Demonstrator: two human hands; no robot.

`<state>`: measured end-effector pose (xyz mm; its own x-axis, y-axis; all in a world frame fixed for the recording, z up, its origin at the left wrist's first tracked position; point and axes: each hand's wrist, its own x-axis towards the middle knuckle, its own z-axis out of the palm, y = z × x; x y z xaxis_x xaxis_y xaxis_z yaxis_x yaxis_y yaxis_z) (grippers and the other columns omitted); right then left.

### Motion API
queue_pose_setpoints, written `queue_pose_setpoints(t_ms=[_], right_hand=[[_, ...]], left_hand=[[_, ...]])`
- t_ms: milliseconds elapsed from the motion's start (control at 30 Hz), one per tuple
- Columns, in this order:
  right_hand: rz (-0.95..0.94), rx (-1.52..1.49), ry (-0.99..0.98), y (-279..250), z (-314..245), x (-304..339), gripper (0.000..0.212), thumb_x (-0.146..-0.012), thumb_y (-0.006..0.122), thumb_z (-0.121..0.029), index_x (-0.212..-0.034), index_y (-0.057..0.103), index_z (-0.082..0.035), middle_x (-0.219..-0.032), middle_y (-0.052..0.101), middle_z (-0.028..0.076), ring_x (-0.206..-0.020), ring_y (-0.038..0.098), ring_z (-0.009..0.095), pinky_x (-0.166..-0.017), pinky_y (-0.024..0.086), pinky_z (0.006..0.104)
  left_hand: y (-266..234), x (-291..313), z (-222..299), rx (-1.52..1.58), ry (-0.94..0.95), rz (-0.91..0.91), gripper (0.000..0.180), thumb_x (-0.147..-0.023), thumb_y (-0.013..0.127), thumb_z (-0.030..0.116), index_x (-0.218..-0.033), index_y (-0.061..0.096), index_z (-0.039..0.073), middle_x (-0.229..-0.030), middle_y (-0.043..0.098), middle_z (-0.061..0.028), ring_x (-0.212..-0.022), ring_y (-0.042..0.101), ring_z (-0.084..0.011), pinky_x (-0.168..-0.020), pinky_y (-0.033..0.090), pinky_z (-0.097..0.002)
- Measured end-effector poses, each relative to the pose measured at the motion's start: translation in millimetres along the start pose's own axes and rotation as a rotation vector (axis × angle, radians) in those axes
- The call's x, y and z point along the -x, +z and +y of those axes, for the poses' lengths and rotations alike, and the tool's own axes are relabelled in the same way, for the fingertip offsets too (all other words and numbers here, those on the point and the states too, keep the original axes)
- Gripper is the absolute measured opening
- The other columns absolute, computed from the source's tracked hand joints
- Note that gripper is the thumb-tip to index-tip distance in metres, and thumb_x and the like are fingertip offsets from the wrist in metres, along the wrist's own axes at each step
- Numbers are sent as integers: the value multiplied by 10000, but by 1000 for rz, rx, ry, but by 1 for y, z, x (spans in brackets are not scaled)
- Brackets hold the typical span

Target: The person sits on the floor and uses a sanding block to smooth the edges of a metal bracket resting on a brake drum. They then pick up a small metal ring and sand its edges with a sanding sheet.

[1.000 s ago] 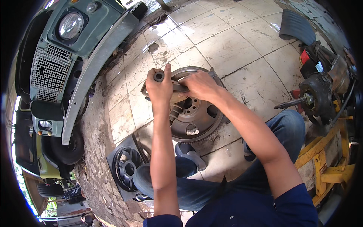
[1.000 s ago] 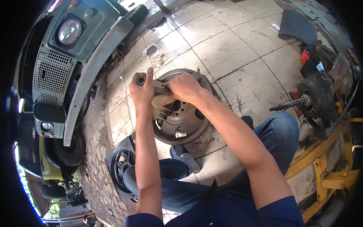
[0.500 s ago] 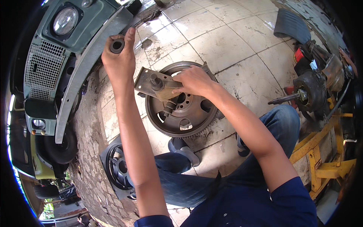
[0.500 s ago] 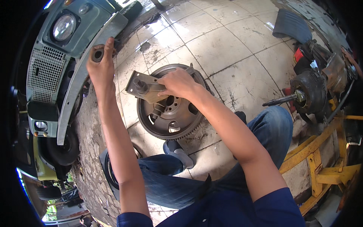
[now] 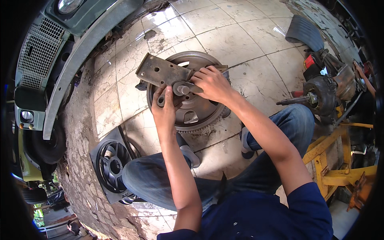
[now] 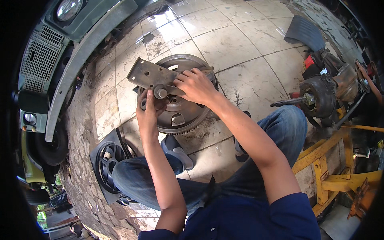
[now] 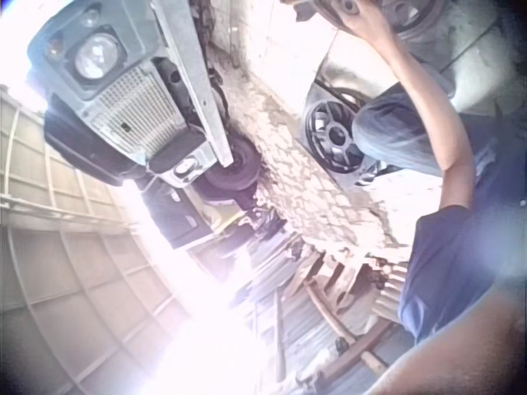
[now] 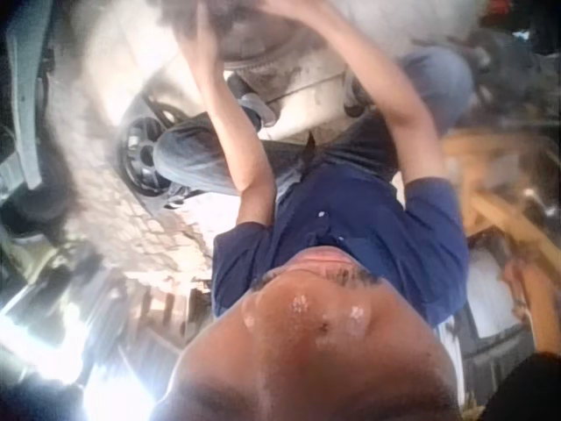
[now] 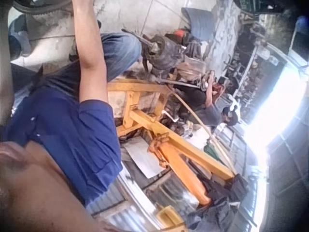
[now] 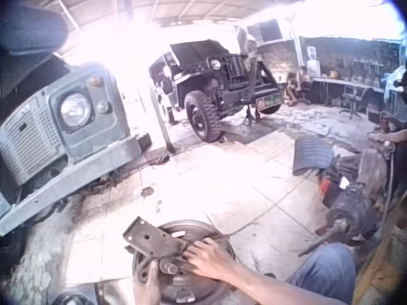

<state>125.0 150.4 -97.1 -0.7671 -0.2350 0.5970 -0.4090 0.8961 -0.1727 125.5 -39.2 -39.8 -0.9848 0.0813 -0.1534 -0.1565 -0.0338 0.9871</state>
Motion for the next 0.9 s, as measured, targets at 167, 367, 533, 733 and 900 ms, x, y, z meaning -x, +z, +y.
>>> queue_pose_setpoints(t_ms=[167, 367, 533, 733, 900], right_hand=[[-77, 18, -78, -2, 1, 8, 396, -677, 810, -266, -995, 670, -75, -1042, 650, 24, -1059, 574, 211, -933, 433, 361], [-280, -58, -201, -17, 22, 16, 616, -761, 757, -312, -1291, 536, -89, -1256, 562, 51, -1194, 521, 241, -1018, 422, 388], [-465, -110, -238, -30, 33, 14, 747, -792, 736, -239, -1439, 396, -89, -1437, 462, 89, -1352, 411, 281, -1137, 352, 400], [-609, -113, -222, -48, 37, 6, 732, -814, 724, -196, -1454, 380, -120, -1473, 433, 91, -1358, 415, 269, -1125, 383, 380], [-602, -71, -230, -53, 44, 12, 597, -853, 636, -105, -1418, 451, -149, -1447, 480, 69, -1319, 470, 255, -1110, 408, 366]], left_hand=[[-8, 12, 5, 210, -83, -143, 620, -993, 543, 392, -1401, 395, -50, -1186, 589, -265, -1009, 659, -318, -895, 552, -418], [-12, 22, 4, 287, -84, -211, 655, -997, 527, 406, -1429, 360, -56, -1211, 568, -292, -1077, 628, -341, -942, 524, -445], [-16, 20, 1, 319, -104, -192, 640, -980, 578, 372, -1399, 399, -77, -1185, 585, -238, -988, 666, -279, -875, 569, -384], [-16, 19, 4, 195, -94, -222, 624, -981, 565, 397, -1396, 430, -49, -1209, 588, -260, -1048, 639, -308, -923, 538, -424], [-22, 19, 13, -69, -124, -208, 548, -937, 663, 322, -1331, 532, -35, -1196, 619, -203, -1004, 654, -235, -890, 530, -328]])
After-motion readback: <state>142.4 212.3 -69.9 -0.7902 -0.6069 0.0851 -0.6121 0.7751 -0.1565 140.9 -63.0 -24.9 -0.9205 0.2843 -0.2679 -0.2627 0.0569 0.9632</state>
